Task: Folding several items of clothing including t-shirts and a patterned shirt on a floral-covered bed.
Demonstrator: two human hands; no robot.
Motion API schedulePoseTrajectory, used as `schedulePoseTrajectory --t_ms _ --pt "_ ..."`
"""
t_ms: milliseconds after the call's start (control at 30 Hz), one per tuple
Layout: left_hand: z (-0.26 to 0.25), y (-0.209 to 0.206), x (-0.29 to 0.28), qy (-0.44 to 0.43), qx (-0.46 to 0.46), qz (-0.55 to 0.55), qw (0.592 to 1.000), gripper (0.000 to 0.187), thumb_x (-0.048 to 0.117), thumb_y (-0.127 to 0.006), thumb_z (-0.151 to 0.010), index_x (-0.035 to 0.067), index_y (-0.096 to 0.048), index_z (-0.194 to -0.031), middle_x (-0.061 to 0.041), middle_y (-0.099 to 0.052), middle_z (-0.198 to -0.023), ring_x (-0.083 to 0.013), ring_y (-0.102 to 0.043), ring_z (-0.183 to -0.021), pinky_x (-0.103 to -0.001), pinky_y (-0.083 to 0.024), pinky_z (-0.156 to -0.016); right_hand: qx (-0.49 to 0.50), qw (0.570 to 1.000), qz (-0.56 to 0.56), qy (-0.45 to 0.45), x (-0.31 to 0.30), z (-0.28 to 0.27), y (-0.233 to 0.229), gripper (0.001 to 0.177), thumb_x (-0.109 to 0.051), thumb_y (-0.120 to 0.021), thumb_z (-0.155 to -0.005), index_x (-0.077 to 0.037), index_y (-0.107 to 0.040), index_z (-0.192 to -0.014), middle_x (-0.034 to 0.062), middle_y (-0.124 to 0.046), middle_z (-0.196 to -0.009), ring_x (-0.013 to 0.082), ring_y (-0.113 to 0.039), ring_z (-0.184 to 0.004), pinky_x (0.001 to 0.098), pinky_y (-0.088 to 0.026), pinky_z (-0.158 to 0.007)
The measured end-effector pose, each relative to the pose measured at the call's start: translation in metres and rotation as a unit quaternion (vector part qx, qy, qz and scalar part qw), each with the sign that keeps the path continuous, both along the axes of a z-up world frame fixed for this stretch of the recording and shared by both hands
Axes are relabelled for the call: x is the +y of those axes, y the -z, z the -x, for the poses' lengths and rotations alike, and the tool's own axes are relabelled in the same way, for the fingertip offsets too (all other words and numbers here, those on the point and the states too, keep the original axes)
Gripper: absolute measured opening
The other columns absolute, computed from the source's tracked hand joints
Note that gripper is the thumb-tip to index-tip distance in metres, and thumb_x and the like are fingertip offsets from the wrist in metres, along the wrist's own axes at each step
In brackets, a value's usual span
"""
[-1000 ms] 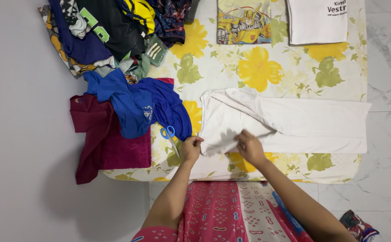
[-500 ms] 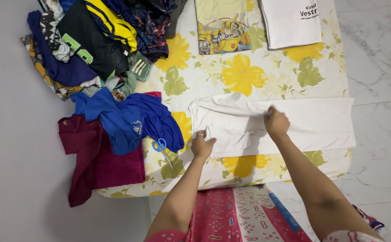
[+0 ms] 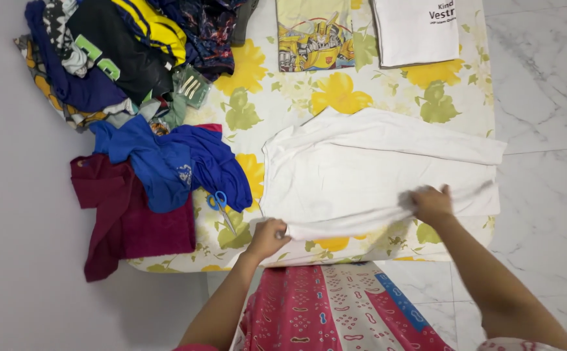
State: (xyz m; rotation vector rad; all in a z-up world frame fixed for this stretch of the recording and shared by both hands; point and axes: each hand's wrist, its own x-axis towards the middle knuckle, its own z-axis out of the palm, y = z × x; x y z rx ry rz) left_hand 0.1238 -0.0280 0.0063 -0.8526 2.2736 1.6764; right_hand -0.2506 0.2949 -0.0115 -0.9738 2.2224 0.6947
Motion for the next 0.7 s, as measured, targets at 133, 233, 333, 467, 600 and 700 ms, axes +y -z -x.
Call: schedulePoseTrajectory --t_ms 133,233,333,467,600,700 --pt "-0.041 0.002 0.018 0.096 0.015 0.156 0.983 0.014 0.009 -0.083 -0.068 0.011 -0.077 -0.081 -0.002 -0.074 -0.094 -0.0271 -0.063 -0.102 -0.046 -0.042 -0.094 0.028 0.995 -0.095 -0.020 0.095 0.010 0.001 0.017 -0.034 -0.063 -0.096 -0.035 -0.076 -0.107 -0.0088 -0.071 -0.115 0.0113 -0.060 -0.125 0.0507 -0.033 -0.120" --pt "-0.055 0.023 0.027 0.055 -0.014 0.134 0.989 0.010 0.012 -0.079 -0.074 0.019 -0.079 -0.081 0.005 -0.074 -0.095 -0.0203 -0.062 -0.108 -0.041 -0.041 -0.101 0.062 0.994 -0.053 0.077 0.150 0.000 -0.003 0.022 -0.036 -0.069 -0.091 -0.035 -0.077 -0.111 -0.0136 -0.073 -0.112 0.0116 -0.062 -0.121 0.0502 -0.035 -0.119" --pt "-0.044 0.014 0.024 0.073 -0.037 0.144 0.986 0.010 0.011 -0.078 -0.075 0.019 -0.079 -0.081 0.004 -0.073 -0.093 -0.0210 -0.063 -0.104 -0.044 -0.039 -0.101 0.116 0.978 0.054 0.167 0.182 0.001 0.012 0.030 -0.038 -0.072 -0.086 -0.029 -0.077 -0.114 -0.0038 -0.071 -0.116 0.0174 -0.064 -0.119 0.0459 -0.047 -0.100" --pt "-0.032 -0.004 0.016 0.088 -0.066 0.143 0.984 0.012 0.011 -0.076 -0.076 0.021 -0.079 -0.080 0.004 -0.074 -0.093 -0.0196 -0.064 -0.106 -0.044 -0.040 -0.099 0.043 0.955 0.006 0.292 0.188 0.023 0.021 0.033 -0.037 -0.068 -0.095 -0.028 -0.075 -0.126 0.0017 -0.082 -0.105 0.0233 -0.075 -0.105 0.0419 -0.060 -0.090" --pt "-0.035 -0.006 0.023 0.132 -0.113 0.108 0.979 0.020 0.008 -0.073 -0.074 0.025 -0.081 -0.076 0.005 -0.075 -0.095 -0.0206 -0.064 -0.106 -0.046 -0.040 -0.103 -0.064 0.907 0.063 0.412 0.246 0.050 0.082 0.036 -0.028 -0.072 -0.088 -0.018 -0.070 -0.123 0.0091 -0.075 -0.112 0.0341 -0.073 -0.098 0.0480 -0.061 -0.083" --pt "-0.037 -0.015 0.028 0.127 -0.087 0.115 0.981 0.016 0.008 -0.076 -0.070 0.023 -0.082 -0.073 0.003 -0.076 -0.096 -0.0245 -0.062 -0.106 -0.050 -0.039 -0.101 -0.112 0.892 0.103 0.425 0.268 0.051 0.106 0.038 -0.022 -0.077 -0.080 -0.010 -0.074 -0.116 0.0131 -0.075 -0.110 0.0344 -0.072 -0.097 0.0479 -0.064 -0.086"
